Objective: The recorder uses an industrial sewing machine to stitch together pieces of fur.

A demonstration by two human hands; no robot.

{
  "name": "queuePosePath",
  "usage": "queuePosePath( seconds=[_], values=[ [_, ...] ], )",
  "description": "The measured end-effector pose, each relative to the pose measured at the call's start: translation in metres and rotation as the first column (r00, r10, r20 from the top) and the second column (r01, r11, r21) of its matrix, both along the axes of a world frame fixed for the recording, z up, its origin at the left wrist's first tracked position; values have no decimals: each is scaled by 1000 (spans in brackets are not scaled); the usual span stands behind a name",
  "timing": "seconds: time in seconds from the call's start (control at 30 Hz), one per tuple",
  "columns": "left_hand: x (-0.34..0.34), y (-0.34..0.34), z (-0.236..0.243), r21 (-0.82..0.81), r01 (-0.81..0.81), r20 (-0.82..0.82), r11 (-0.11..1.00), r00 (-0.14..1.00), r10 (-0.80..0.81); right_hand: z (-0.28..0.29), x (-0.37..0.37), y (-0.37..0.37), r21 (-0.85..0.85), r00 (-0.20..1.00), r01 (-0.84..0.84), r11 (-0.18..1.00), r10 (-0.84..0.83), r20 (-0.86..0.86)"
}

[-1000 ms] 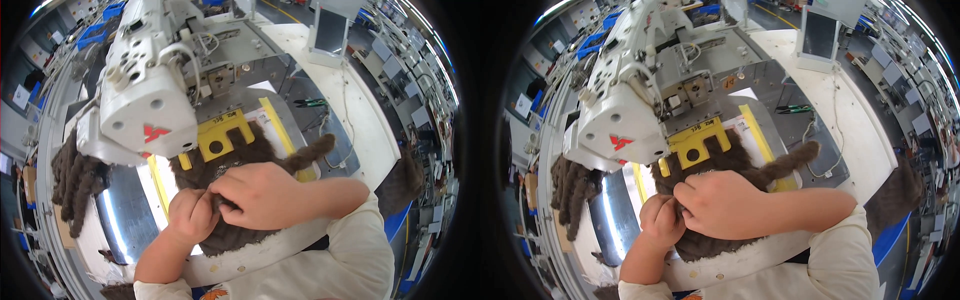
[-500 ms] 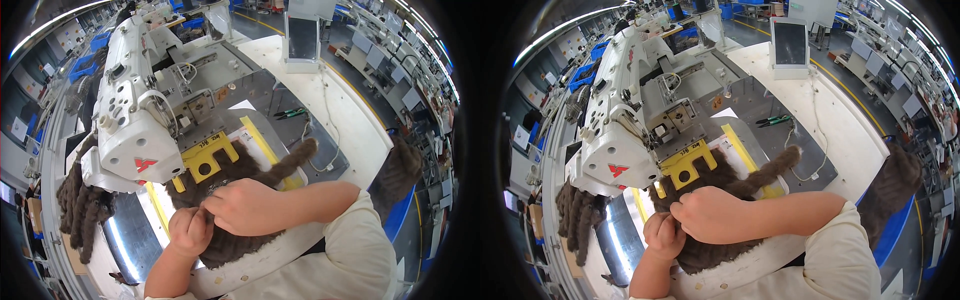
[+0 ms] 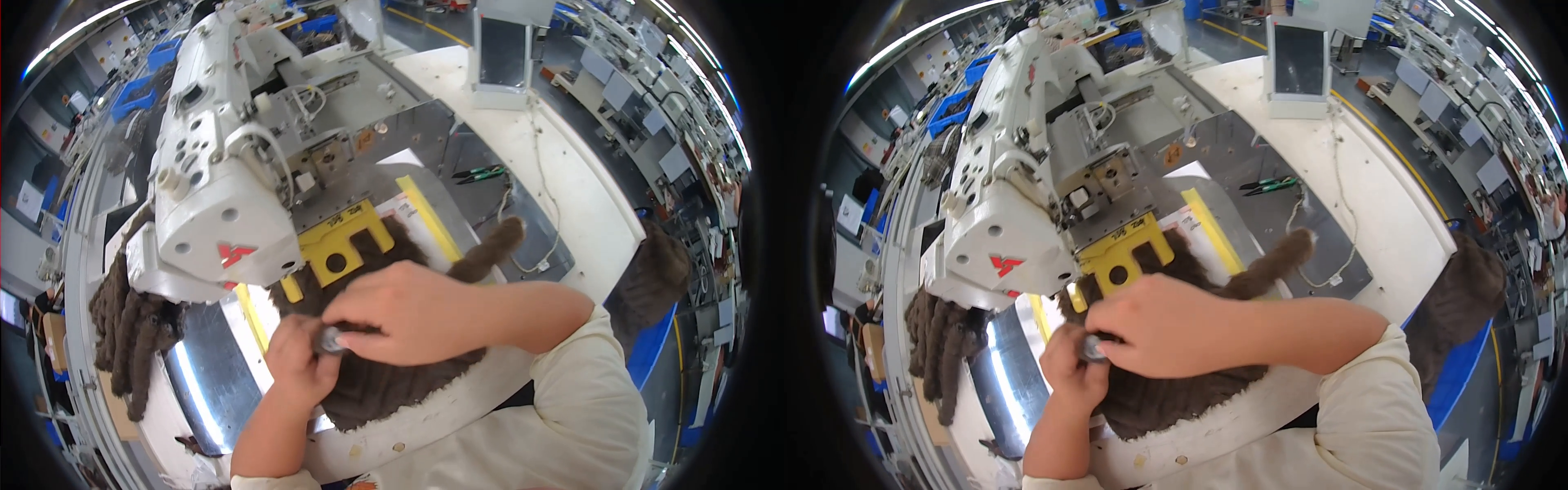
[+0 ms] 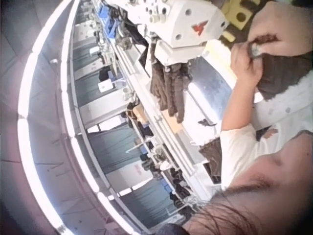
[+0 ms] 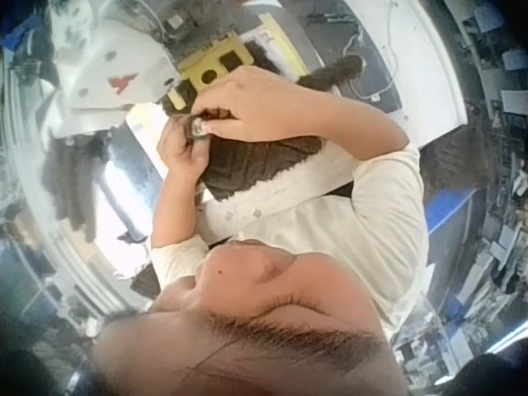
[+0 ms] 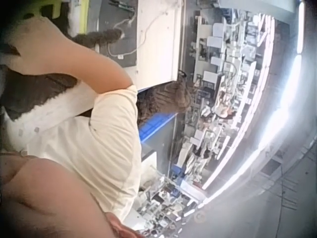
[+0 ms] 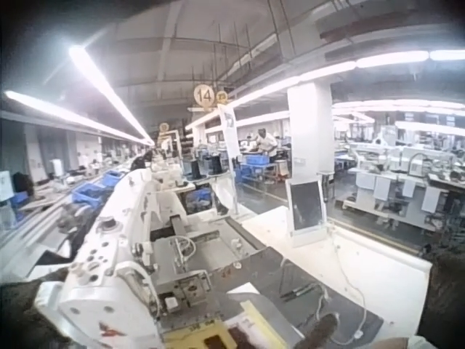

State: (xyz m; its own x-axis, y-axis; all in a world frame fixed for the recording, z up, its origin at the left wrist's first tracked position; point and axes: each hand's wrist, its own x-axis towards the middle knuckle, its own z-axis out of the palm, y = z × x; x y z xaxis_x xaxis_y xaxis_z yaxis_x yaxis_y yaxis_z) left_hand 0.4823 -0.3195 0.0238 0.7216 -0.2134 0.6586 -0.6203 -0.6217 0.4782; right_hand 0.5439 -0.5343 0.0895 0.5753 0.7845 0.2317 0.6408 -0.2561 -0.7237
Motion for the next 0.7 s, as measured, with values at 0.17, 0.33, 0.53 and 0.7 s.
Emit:
queuePosePath(
  seconds=[0.17,0.33,0.53,0.7],
  values=[
    [7,4,-3,-473,15,-241,881,959,-146,-17,17,-3,22,996,23,1000,-24,91],
    [3,9,-13,-597,3,-291,802,931,-220,-15,20,2,-232,991,-132,964,126,-38],
    [5,15,-16,-696,40,-247,717,924,-291,-25,16,8,-232,989,-134,963,115,-90],
    [3,8,-13,-856,-14,-276,517,858,-433,-28,9,13,-186,985,-106,977,78,-156]
  ],
)
